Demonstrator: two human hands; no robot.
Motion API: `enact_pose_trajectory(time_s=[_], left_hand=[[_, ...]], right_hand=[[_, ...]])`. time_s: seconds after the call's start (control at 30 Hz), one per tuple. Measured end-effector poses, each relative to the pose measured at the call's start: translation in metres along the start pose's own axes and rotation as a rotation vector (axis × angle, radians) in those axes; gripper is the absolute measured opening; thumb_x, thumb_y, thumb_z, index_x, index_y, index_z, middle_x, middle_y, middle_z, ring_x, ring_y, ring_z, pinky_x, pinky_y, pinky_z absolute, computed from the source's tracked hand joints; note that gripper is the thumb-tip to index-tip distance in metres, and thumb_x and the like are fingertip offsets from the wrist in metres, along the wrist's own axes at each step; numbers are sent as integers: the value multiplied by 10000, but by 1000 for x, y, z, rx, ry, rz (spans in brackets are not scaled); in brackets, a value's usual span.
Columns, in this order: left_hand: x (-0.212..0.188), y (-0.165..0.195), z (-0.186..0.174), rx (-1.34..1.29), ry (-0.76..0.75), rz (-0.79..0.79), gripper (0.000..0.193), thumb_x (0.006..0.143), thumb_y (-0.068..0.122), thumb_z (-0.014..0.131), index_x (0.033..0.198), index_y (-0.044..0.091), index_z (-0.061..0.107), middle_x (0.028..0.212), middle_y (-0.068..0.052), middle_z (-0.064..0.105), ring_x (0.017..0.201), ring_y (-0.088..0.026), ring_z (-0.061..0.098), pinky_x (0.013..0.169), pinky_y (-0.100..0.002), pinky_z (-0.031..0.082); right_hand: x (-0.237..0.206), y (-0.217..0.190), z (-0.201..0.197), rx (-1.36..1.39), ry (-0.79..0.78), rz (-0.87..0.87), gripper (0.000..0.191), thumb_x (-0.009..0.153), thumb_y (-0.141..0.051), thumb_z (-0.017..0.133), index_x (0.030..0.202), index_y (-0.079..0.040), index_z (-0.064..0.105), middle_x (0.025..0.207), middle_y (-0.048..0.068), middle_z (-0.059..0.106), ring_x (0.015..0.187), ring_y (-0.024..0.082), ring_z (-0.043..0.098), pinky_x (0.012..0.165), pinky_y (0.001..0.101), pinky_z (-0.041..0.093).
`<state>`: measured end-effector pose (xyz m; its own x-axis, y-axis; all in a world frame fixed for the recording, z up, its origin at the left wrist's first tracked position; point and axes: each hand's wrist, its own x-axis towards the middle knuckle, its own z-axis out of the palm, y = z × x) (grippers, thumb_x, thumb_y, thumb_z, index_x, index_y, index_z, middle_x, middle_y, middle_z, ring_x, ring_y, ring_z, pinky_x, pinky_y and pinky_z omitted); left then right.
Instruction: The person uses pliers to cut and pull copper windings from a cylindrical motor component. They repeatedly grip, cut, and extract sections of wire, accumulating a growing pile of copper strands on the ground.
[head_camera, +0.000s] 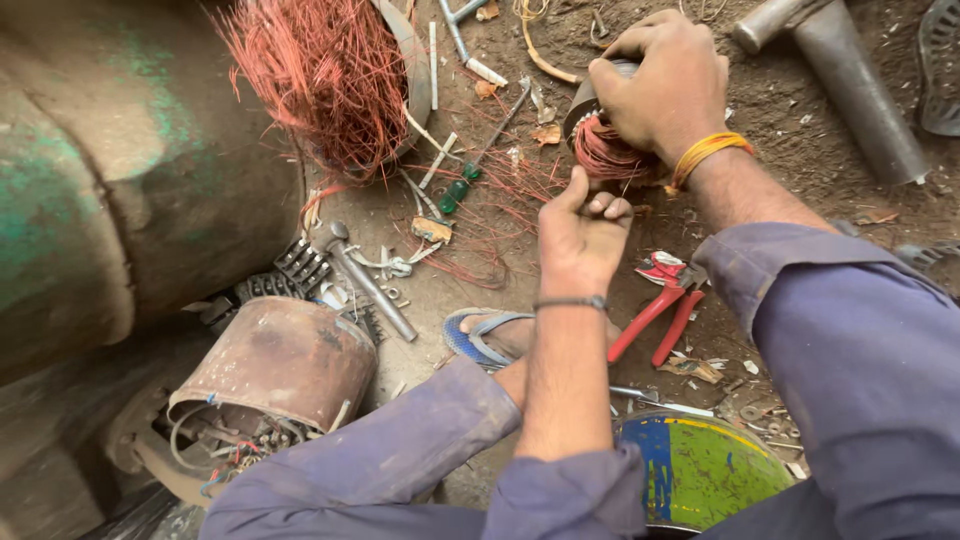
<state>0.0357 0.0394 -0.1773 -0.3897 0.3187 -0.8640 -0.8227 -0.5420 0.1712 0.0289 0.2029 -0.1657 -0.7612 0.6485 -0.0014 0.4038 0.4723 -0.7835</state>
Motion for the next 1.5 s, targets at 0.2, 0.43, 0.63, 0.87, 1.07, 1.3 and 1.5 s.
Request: enact_pose_trajectory(time_s=[0.2,0.43,0.63,0.87,1.07,1.3,1.5], left_hand=[[-42,-13,19,-128,-241,-26,370,1029,443,610,857,124,540,800,-18,496,745,-179,455,675,-338,403],[-62,-11,33,114,9,-43,352,981,466,646,848,149,571,910,-29,567,843,-190,506,720,-344,422],[-45,3,37,595,218,152,222,893,380,714,988,179,720,1010,14,688,905,-147,574,677,-318,375],[-43,-5,34,130,21,13,324,936,493,594,785,207,572,797,66,588,825,-145,557,731,-347,392],[-96,-11,55,387,-41,175,437,1123,435,493,753,209,440,758,70,443,703,-98,377,663,-307,319],[-261,42,29,850,28,527,413,1062,363,477,754,87,486,776,-20,509,758,-144,515,746,-329,459],[-156,118,-55,1197,471,742,265,992,310,628,1053,52,640,923,-50,640,790,-136,587,725,-329,501]], right_hand=[[0,5,1,53,-49,60,247,896,-365,753,971,-142,829,1126,112,758,1004,344,696,878,464,534],[1,-2,-3,6,-23,6,242,843,-331,746,945,-129,833,1094,105,766,971,342,705,839,464,530],[-3,-7,-3,6,-28,0,234,863,-331,738,945,-131,828,1070,78,780,957,325,712,821,477,521],[0,-8,-5,26,17,-36,245,844,-324,748,945,-117,831,1049,105,766,942,335,701,805,461,532],[-1,-6,-4,28,10,3,258,836,-344,759,906,-103,814,953,127,770,857,346,711,747,473,523],[4,10,5,62,-16,123,268,855,-359,762,947,-119,835,860,140,764,741,329,719,717,413,557],[-4,2,-2,128,-34,18,290,911,-316,705,1061,-93,816,947,146,761,839,291,759,812,382,594]])
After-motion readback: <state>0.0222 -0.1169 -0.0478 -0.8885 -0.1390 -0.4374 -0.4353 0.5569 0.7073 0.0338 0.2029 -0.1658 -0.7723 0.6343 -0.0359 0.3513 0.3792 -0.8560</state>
